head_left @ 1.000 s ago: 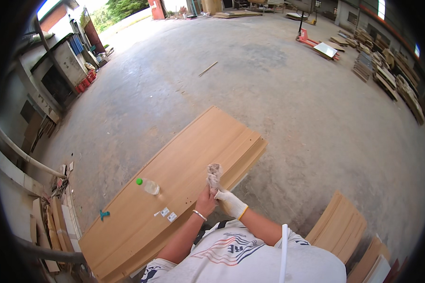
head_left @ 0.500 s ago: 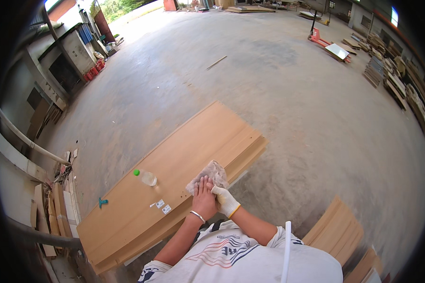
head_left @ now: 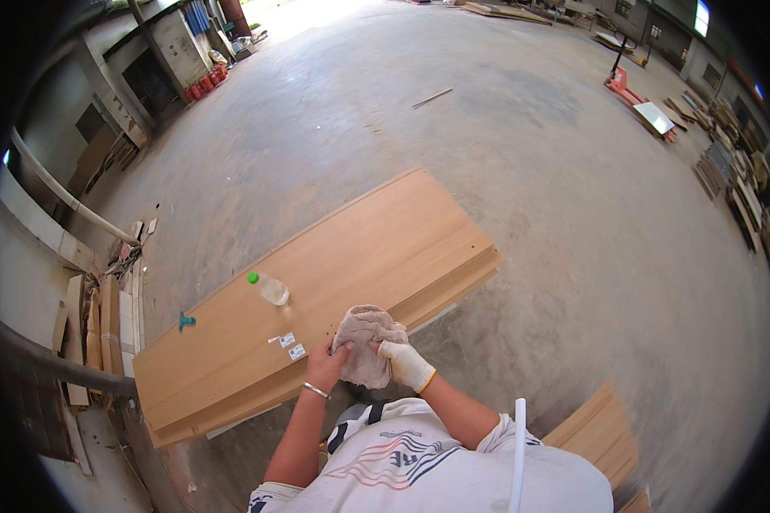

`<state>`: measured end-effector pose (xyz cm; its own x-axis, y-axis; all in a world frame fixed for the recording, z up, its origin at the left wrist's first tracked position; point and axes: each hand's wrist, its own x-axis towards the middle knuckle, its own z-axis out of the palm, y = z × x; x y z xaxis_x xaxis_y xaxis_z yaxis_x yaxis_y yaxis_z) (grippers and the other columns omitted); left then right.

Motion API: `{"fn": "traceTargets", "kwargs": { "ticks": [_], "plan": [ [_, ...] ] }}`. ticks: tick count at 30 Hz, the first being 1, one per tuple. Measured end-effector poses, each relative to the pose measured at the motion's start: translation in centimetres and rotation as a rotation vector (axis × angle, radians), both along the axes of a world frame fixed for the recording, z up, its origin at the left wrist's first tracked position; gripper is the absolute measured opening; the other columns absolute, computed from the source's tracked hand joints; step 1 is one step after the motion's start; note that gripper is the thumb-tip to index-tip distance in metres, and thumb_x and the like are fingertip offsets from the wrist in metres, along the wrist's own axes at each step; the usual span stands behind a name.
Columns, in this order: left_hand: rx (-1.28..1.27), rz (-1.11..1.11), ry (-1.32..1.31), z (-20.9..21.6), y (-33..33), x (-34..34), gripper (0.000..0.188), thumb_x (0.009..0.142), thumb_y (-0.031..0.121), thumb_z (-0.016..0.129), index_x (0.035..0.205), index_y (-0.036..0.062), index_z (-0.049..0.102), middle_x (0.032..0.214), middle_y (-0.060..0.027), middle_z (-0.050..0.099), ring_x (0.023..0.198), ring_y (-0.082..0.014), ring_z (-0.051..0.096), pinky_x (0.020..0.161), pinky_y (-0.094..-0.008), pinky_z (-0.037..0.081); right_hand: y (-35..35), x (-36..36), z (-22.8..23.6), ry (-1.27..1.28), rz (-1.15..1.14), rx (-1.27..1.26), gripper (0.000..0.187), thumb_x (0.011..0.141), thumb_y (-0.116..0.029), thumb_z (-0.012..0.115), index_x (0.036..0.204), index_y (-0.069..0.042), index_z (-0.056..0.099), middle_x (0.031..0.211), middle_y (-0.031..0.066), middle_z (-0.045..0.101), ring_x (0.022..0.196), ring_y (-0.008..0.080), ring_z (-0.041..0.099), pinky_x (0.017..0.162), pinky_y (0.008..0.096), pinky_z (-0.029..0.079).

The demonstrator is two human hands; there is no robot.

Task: The person wipes a large wooden panel with a cloth, then uses a handheld scraper to remove residue from the surface. They repeat the wiping and scraping steps across different areas of the panel.

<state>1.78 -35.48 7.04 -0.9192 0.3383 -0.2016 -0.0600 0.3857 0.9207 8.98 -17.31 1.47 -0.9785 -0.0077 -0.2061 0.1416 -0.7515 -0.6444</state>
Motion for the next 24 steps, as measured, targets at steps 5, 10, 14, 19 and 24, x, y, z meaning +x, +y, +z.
{"fn": "traceTargets", "kwargs": {
  "ticks": [5, 10, 14, 19, 24],
  "plan": [
    [0.065, 0.106, 0.084, -0.7, 0.6, 0.7, 0.030, 0.094, 0.026, 0.075, 0.088, -0.0029, 0.070, 0.072, -0.0030, 0.064, 0.069, -0.0100, 0.055, 0.064, -0.0311, 0.048, 1.2, 0.5, -1.9, 0.039, -0.109, 0.150, 0.036, 0.091, 0.001, 0.067, 0.126, -0.007, 0.062, 0.114, 0.0041, 0.066, 0.106, 0.0175, 0.066, 0.092, 0.0355, 0.058],
    [0.040, 0.088, 0.013, 0.7, 1.0, -1.5, 0.042, 0.101, 0.035, 0.069, 0.084, -0.0029, 0.066, 0.067, 0.0012, 0.052, 0.065, -0.0088, 0.043, 0.057, -0.0309, 0.040, 1.5, 0.4, 2.7, 0.135, -0.086, 0.458, 0.039, 0.087, 0.007, 0.066, 0.124, -0.005, 0.061, 0.109, 0.0039, 0.066, 0.098, 0.0176, 0.068, 0.087, 0.0356, 0.060],
    [0.288, 0.084, -0.100, 1.5, 2.0, -3.5, 0.045, 0.105, 0.036, 0.063, 0.081, -0.0025, 0.064, 0.065, 0.0023, 0.044, 0.066, -0.0085, 0.037, 0.057, -0.0310, 0.036, 2.4, -0.5, 4.6, 0.166, -0.016, 0.373, 0.051, 0.089, 0.004, 0.063, 0.139, -0.005, 0.055, 0.121, 0.0104, 0.066, 0.110, 0.0271, 0.069, 0.097, 0.0440, 0.060],
    [0.044, 0.061, 0.244, 2.1, 0.7, -7.2, 0.027, 0.103, 0.026, 0.064, 0.098, -0.0003, 0.068, 0.081, -0.0061, 0.061, 0.075, -0.0171, 0.056, 0.070, -0.0347, 0.047, 1.7, -2.3, 4.3, -0.046, -0.092, -0.085, 0.060, 0.093, -0.011, 0.062, 0.151, -0.008, 0.047, 0.138, 0.0169, 0.062, 0.125, 0.0359, 0.063, 0.104, 0.0525, 0.055],
    [-0.094, -0.066, 0.904, 4.5, -1.3, -7.9, 0.036, 0.095, 0.016, 0.064, 0.129, 0.0042, 0.064, 0.131, -0.0178, 0.066, 0.120, -0.0370, 0.063, 0.104, -0.0481, 0.049, -1.6, -5.0, 7.7, -0.085, -0.132, -0.364, 0.055, 0.098, -0.019, 0.056, 0.151, -0.007, 0.048, 0.144, 0.0153, 0.060, 0.132, 0.0329, 0.059, 0.111, 0.0509, 0.050]
  ]
}}
